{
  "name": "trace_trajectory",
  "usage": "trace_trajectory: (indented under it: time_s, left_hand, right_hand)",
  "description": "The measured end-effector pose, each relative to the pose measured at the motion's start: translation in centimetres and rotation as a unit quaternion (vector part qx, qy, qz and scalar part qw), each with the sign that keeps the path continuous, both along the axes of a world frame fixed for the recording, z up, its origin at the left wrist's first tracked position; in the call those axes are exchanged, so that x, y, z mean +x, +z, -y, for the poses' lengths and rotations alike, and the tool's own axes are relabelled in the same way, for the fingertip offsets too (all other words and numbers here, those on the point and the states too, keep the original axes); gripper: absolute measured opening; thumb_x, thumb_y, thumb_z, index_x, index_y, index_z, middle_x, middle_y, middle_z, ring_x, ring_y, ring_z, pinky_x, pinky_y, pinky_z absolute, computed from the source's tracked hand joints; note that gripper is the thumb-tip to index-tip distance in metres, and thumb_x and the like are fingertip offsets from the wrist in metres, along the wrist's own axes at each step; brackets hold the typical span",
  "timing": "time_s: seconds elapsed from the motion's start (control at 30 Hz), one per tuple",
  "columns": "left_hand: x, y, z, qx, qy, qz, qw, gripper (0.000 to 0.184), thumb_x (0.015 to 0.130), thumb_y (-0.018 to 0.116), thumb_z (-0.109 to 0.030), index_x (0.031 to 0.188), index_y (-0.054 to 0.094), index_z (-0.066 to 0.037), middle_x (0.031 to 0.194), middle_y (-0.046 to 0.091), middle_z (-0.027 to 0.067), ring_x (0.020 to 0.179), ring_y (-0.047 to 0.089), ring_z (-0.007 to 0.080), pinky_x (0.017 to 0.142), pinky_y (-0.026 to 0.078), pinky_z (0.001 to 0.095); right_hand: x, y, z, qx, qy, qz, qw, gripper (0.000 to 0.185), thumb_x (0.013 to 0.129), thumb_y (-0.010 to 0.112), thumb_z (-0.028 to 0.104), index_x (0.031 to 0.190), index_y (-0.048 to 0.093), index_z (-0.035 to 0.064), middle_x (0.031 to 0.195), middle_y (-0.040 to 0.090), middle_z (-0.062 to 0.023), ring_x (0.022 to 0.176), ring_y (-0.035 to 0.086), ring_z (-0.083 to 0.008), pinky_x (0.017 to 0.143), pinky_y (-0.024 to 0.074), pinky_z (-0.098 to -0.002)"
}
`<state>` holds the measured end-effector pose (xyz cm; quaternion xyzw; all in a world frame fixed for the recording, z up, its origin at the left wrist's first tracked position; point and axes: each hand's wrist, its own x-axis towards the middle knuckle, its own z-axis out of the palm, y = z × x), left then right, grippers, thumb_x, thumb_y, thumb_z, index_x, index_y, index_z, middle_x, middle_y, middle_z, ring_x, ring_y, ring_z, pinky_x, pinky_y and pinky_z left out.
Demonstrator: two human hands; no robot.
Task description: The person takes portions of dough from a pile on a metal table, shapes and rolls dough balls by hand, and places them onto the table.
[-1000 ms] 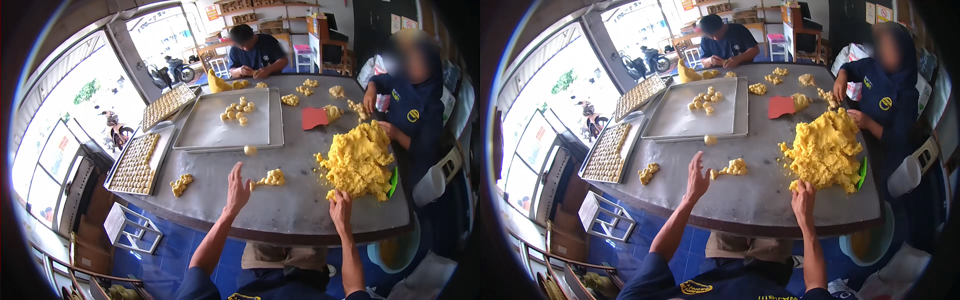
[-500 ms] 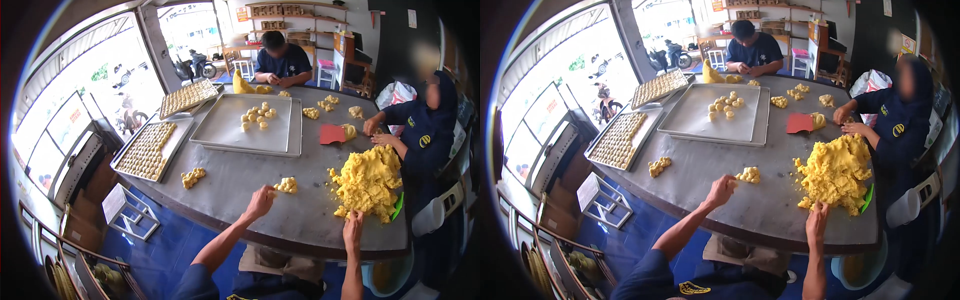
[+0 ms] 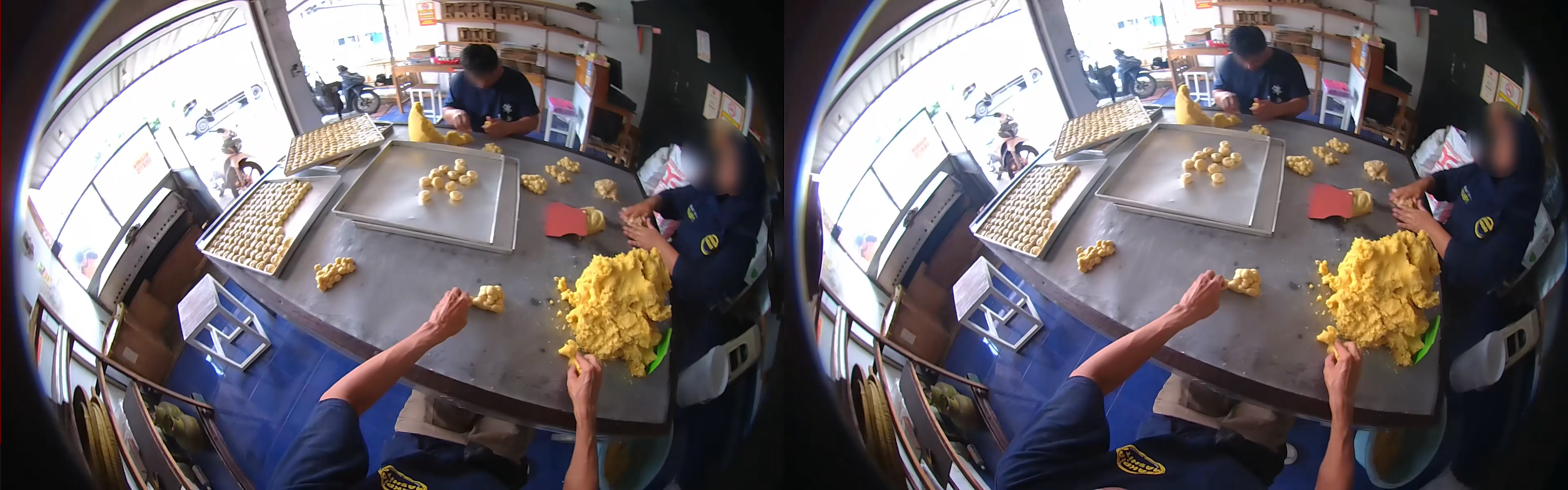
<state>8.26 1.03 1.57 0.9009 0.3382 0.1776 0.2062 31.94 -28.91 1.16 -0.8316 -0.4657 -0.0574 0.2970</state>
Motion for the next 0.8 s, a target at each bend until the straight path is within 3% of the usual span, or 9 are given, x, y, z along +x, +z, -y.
trace_trajectory:
  time_s: [0.1, 0.17, 0.23, 0.33, 0.4, 0.5, 0.53, 0.67, 0.8]
  left_hand:
    - [-0.9, 0.3, 1.1, -0.029, 0.011, -0.013, 0.999, 0.024, 0.085, 0.048, -0.002, 0.103, 0.058, 0.009, 0.108, 0.060, 0.0322, 0.095, 0.063, 0.0476, 0.084, 0.053, 0.0517]
    - [-1.9, 2.6, 3.0, -0.113, 0.019, -0.067, 0.991, 0.042, 0.085, 0.045, -0.004, 0.123, 0.054, 0.012, 0.124, 0.058, 0.0319, 0.103, 0.063, 0.0475, 0.089, 0.052, 0.0515]
    - [-2.8, 0.1, 4.6, -0.047, -0.018, -0.066, 0.997, 0.038, 0.084, 0.046, -0.003, 0.119, 0.051, 0.011, 0.121, 0.059, 0.0319, 0.106, 0.062, 0.0450, 0.091, 0.051, 0.0505]
    - [-3.2, -1.3, 5.8, -0.054, -0.125, -0.047, 0.990, 0.030, 0.088, 0.052, -0.009, 0.116, 0.053, 0.003, 0.116, 0.061, 0.0280, 0.113, 0.058, 0.0420, 0.092, 0.050, 0.0501]
    - [-3.0, 3.6, 8.6, -0.175, -0.167, 0.020, 0.970, 0.034, 0.090, 0.062, -0.014, 0.122, 0.057, -0.002, 0.120, 0.063, 0.0227, 0.122, 0.056, 0.0391, 0.100, 0.047, 0.0463]
    - [-1.9, -4.6, 9.4, 0.098, -0.188, 0.066, 0.975, 0.034, 0.091, 0.068, -0.030, 0.116, 0.062, -0.008, 0.113, 0.067, 0.0143, 0.128, 0.053, 0.0353, 0.097, 0.048, 0.0450]
    - [-1.7, -2.8, 11.0, 0.130, -0.165, 0.033, 0.977, 0.038, 0.088, 0.069, -0.040, 0.108, 0.065, -0.007, 0.110, 0.069, 0.0088, 0.129, 0.053, 0.0350, 0.098, 0.048, 0.0452]
    - [2.0, 1.3, 10.6, 0.174, -0.112, -0.002, 0.978, 0.038, 0.092, 0.065, -0.040, 0.105, 0.065, -0.004, 0.117, 0.065, 0.0135, 0.134, 0.046, 0.0369, 0.107, 0.039, 0.0502]
    - [5.9, -1.9, 9.0, 0.229, -0.088, 0.041, 0.968, 0.045, 0.093, 0.057, -0.037, 0.117, 0.060, 0.000, 0.130, 0.053, 0.0223, 0.136, 0.038, 0.0382, 0.115, 0.025, 0.0595]
  right_hand:
    - [1.8, -0.3, 0.8, -0.079, 0.046, 0.074, 0.993, 0.036, 0.073, 0.067, -0.003, 0.108, 0.071, -0.0013, 0.087, 0.057, -0.0189, 0.094, 0.058, -0.0374, 0.085, 0.0470, -0.0451]
    - [0.2, 3.1, 0.7, -0.082, 0.001, -0.027, 0.996, 0.041, 0.082, 0.064, -0.004, 0.123, 0.062, -0.0042, 0.104, 0.055, -0.0231, 0.102, 0.055, -0.0395, 0.091, 0.0451, -0.0459]
    - [0.6, 2.2, 1.4, -0.070, -0.020, -0.067, 0.995, 0.044, 0.088, 0.059, -0.005, 0.131, 0.055, -0.0060, 0.120, 0.052, -0.0266, 0.114, 0.053, -0.0415, 0.098, 0.0434, -0.0468]
    - [-1.7, -2.5, 1.6, -0.077, -0.094, 0.117, 0.986, 0.045, 0.093, 0.053, -0.002, 0.138, 0.051, -0.0052, 0.138, 0.049, -0.0277, 0.117, 0.053, -0.0442, 0.102, 0.0444, -0.0479]
    - [-2.6, -1.2, 1.8, -0.086, -0.056, 0.076, 0.992, 0.043, 0.095, 0.051, -0.001, 0.137, 0.051, -0.0065, 0.136, 0.051, -0.0273, 0.116, 0.054, -0.0455, 0.101, 0.0445, -0.0484]
    - [-2.0, 0.3, 1.8, -0.037, -0.050, -0.024, 0.998, 0.040, 0.094, 0.054, 0.000, 0.133, 0.055, -0.0079, 0.130, 0.057, -0.0277, 0.116, 0.055, -0.0446, 0.102, 0.0447, -0.0471]
    - [-1.2, -0.4, 1.6, -0.020, -0.063, -0.028, 0.997, 0.040, 0.094, 0.055, 0.000, 0.133, 0.055, -0.0077, 0.128, 0.058, -0.0277, 0.116, 0.056, -0.0438, 0.101, 0.0450, -0.0464]
    - [-0.5, -0.7, 1.2, 0.003, -0.062, 0.008, 0.998, 0.031, 0.089, 0.060, -0.003, 0.119, 0.064, -0.0079, 0.113, 0.063, -0.0227, 0.106, 0.059, -0.0403, 0.094, 0.0474, -0.0452]
    - [0.3, 1.1, 1.4, -0.098, -0.014, 0.072, 0.992, 0.028, 0.083, 0.059, -0.007, 0.110, 0.068, -0.0053, 0.096, 0.058, -0.0208, 0.095, 0.056, -0.0381, 0.091, 0.0456, -0.0446]
